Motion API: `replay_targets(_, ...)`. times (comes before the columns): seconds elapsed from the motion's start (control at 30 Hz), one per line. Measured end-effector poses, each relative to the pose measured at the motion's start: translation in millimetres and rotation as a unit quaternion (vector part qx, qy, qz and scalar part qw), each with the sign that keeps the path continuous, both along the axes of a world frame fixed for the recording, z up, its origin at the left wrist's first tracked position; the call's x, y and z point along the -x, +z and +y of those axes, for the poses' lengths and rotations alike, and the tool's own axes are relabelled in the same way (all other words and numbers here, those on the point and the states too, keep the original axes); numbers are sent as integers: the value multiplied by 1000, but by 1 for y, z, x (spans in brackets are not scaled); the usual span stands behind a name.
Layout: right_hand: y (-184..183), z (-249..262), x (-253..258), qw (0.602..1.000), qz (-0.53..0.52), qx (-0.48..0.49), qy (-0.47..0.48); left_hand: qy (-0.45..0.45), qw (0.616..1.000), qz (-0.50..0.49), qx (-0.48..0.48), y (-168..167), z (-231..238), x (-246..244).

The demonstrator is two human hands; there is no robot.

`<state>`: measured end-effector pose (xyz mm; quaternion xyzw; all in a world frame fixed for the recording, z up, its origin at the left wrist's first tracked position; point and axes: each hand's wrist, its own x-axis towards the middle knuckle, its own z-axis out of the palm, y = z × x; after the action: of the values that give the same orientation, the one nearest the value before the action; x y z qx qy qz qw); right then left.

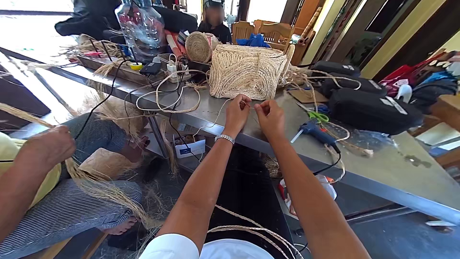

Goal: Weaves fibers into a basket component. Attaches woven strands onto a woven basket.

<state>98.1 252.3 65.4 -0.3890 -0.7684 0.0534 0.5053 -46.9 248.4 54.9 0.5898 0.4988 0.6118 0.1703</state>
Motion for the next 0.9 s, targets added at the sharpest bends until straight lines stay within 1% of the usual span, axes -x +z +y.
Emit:
replay_targets(0.07, -1, 0, 0, 999, 12, -14, 34, 6, 1000, 19, 6, 1, -1, -1)
replay_targets(0.13, -2, 3, 1, 998, -2, -12, 53, -3, 1000, 26, 12, 2, -1, -1)
replay_targets(0.17, -3, 5, 1, 998, -21, 1, 52, -12, 1000, 27, 12, 1, 0, -1)
replay_targets(0.23, -2, 5, 1, 995, -64, 73, 36, -29, 999, 25, 4, 0, 1, -1)
replay_targets(0.37, 2, 2, 2, 991, -72, 110, 7, -42, 999, 25, -7, 1, -1, -1)
replay_targets(0.5, 3, 1, 2, 993, -80, 88, -19, -40, 999, 10, -19, 0, -1, -2)
replay_targets(0.67, 2, 2, -1, 996, -81, 47, -10, -27, 999, -5, -22, 0, -1, -3)
replay_targets(0.77, -1, 5, -2, 996, -82, 39, -12, -25, 999, 5, -36, -1, 2, -3)
replay_targets(0.9, -1, 6, -2, 995, -81, 53, -33, -28, 999, 41, -18, -1, 1, -1)
